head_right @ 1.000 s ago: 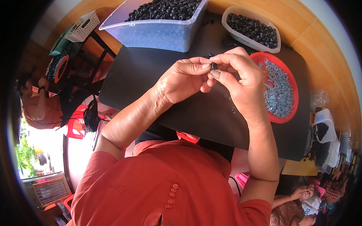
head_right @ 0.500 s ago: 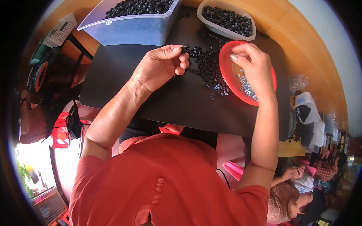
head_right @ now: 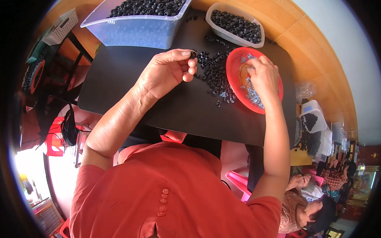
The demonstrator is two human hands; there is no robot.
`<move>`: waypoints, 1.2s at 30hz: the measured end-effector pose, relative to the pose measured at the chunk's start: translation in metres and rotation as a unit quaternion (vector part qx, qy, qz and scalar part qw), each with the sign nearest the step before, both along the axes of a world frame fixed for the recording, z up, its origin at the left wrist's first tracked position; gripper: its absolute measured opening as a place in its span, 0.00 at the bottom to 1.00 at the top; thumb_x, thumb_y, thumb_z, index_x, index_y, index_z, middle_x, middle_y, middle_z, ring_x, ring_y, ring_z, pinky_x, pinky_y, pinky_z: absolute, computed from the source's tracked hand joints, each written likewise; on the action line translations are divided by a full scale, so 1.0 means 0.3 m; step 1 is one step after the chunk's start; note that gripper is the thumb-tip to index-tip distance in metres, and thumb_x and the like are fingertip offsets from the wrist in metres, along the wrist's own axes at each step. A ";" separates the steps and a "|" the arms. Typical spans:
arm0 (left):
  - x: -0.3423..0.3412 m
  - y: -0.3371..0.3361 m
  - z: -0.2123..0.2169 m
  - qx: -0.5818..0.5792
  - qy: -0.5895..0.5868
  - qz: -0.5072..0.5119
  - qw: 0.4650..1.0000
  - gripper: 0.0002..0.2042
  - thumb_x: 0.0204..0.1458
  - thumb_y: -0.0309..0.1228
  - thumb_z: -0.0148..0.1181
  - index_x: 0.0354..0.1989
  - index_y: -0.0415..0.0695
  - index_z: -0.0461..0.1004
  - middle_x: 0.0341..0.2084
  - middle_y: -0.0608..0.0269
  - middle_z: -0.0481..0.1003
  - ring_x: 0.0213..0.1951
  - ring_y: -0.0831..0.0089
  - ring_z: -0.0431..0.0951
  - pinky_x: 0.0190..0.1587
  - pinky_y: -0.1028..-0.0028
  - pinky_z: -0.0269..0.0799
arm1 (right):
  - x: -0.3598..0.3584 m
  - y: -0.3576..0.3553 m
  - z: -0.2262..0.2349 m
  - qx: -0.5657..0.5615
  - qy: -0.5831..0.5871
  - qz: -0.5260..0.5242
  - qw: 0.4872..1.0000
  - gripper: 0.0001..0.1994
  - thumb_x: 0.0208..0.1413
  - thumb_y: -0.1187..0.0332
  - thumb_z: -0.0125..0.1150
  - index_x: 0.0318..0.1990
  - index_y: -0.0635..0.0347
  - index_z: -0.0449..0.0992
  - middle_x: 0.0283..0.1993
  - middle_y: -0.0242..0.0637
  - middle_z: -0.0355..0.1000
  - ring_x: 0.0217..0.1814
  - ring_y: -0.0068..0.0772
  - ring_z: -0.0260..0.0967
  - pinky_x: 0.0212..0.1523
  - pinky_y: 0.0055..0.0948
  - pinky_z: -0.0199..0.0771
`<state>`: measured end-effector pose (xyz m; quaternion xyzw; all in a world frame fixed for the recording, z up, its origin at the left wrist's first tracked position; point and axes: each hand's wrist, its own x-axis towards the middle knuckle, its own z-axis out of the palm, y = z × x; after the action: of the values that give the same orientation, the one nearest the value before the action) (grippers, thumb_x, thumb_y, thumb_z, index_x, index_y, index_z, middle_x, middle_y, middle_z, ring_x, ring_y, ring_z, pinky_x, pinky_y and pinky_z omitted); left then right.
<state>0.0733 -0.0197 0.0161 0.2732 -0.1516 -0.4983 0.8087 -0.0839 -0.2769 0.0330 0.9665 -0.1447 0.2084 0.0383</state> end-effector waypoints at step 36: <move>-0.018 0.003 0.012 0.044 -0.004 0.019 0.999 0.05 0.55 0.27 0.59 0.32 0.38 0.74 0.25 0.56 0.76 0.28 0.66 0.77 0.31 0.70 0.72 | 0.047 0.064 -0.037 -0.017 0.023 0.099 0.995 0.06 0.51 0.76 0.61 0.37 0.61 0.75 0.36 0.39 0.72 0.43 0.44 0.70 0.46 0.41 0.64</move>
<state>0.0679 -0.0188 0.0196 0.3131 -0.1278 -0.4875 0.8050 -0.0698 -0.2578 0.0220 0.9798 -0.0440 0.1914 0.0368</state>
